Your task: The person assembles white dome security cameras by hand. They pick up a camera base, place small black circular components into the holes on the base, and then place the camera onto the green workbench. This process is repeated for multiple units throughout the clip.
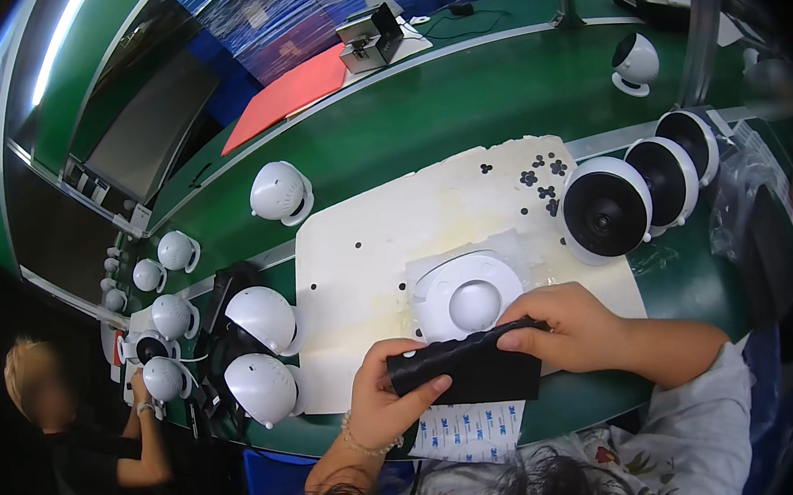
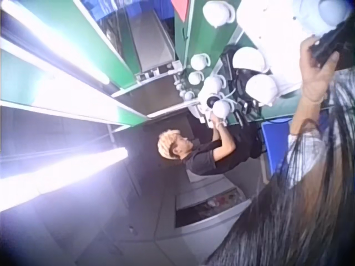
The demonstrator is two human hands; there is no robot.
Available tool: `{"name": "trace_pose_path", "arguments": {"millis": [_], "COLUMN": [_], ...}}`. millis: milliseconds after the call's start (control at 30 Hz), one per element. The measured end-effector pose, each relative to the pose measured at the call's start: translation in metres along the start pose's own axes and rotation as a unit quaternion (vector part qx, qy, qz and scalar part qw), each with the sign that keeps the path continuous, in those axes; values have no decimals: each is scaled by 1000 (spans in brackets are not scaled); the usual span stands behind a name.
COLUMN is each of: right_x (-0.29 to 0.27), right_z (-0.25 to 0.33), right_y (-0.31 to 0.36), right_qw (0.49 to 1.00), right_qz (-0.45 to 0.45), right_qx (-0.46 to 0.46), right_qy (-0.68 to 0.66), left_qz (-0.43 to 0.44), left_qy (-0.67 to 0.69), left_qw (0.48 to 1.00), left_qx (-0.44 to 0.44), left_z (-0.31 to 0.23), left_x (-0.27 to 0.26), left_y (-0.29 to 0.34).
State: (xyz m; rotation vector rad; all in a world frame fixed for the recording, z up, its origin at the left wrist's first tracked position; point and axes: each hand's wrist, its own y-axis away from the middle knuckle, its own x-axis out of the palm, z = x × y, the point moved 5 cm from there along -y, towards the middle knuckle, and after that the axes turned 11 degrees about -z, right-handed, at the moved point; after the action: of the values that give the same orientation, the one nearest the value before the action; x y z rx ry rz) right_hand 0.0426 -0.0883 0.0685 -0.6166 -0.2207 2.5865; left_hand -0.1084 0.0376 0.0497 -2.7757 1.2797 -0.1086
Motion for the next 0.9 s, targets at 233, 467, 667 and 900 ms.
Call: {"name": "trace_pose_path", "arguments": {"millis": [233, 467, 667, 900], "right_x": [-11, -10, -21, 7], "right_z": [13, 15, 17, 16], "right_y": [-1, 4, -3, -3], "right_qw": [997, 940, 949, 965], "right_qz": [-44, -112, -110, -75], "right_qx": [-30, -282, -296, -237], "right_qy": [-49, 157, 10, 85], "left_qz": [-55, -60, -93, -58], "left_qy": [12, 19, -24, -54], "left_qw": [991, 997, 992, 984], "left_qx": [121, 54, 81, 158], "left_z": [12, 12, 19, 24], "left_x": [-11, -2, -13, -11], "left_y": [5, 2, 8, 8]}}
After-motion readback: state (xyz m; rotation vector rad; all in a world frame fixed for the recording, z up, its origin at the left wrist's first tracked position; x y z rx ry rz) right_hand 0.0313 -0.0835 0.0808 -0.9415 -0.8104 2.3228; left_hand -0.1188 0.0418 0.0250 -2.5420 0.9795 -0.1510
